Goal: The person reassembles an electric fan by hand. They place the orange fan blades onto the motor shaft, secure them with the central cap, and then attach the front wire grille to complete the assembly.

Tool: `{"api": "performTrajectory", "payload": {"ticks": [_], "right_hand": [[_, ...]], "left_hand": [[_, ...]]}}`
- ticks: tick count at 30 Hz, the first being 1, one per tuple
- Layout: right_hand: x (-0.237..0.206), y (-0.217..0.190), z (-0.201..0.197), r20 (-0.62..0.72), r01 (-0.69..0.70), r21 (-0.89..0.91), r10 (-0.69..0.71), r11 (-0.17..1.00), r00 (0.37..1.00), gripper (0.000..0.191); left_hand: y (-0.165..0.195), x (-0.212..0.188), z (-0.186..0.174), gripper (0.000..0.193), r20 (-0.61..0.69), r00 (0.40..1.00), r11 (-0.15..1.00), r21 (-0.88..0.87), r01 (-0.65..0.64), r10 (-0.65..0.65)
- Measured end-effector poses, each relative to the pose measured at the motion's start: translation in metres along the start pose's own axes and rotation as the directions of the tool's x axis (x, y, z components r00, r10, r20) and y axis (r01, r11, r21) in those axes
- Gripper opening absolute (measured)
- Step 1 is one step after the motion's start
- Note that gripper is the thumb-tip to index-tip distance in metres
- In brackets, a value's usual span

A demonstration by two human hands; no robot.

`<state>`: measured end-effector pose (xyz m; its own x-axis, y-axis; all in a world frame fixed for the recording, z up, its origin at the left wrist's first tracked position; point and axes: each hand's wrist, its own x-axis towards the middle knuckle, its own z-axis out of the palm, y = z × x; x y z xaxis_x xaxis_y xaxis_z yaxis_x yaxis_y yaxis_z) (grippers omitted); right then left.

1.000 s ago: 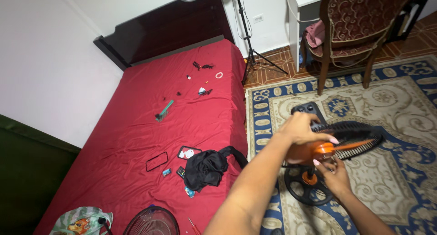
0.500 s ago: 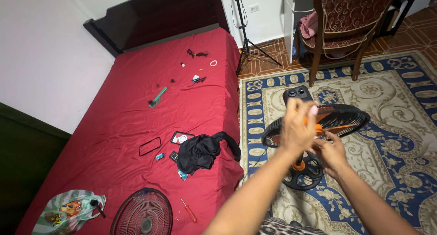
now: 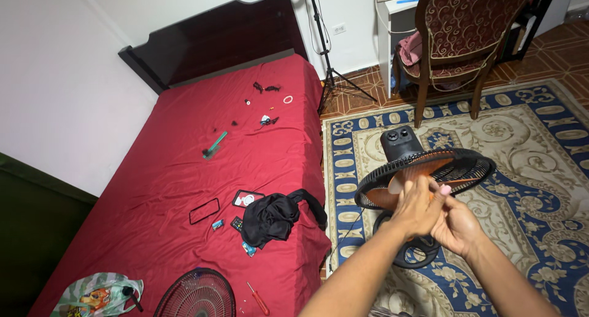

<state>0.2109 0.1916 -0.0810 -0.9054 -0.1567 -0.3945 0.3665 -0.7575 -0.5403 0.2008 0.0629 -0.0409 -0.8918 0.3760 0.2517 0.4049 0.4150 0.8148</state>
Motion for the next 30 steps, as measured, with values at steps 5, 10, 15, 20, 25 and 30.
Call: {"api": "performTrajectory", "payload": {"ticks": [5, 10, 15, 20, 25, 30], "right_hand": [[0.001, 0.005, -0.01, -0.019, -0.033, 0.019, 0.033, 0.999, 0.999, 0.044], [0.001, 0.007, -0.024, -0.061, 0.0, 0.132, 0.009, 0.991, 0.998, 0.057], [0.005, 0.007, -0.036, -0.077, 0.029, 0.274, -0.009, 0.961, 0.997, 0.058], [0.016, 0.014, -0.056, -0.067, 0.071, 0.22, -0.057, 0.973, 0.996, 0.049], [0.031, 0.024, -0.062, -0.218, 0.143, 0.137, -0.111, 0.98, 0.97, 0.051], [0.038, 0.027, -0.056, -0.361, 0.166, -0.025, -0.163, 0.986, 0.918, 0.044]], "left_hand": [[-0.004, 0.003, -0.003, 0.054, 0.015, 0.999, 0.998, -0.044, 0.035, -0.035], [-0.004, 0.001, -0.019, 0.029, -0.23, 0.973, 0.997, 0.081, -0.011, 0.029], [-0.005, -0.003, -0.033, 0.023, -0.36, 0.931, 0.986, 0.165, -0.003, 0.063], [0.001, -0.012, -0.044, 0.023, -0.391, 0.901, 0.936, 0.35, -0.043, 0.188], [0.007, 0.0, -0.052, 0.056, -0.497, 0.83, 0.883, 0.469, 0.013, 0.252], [-0.006, 0.029, -0.064, 0.072, -0.356, 0.932, 0.949, 0.312, 0.046, 0.072]]}}
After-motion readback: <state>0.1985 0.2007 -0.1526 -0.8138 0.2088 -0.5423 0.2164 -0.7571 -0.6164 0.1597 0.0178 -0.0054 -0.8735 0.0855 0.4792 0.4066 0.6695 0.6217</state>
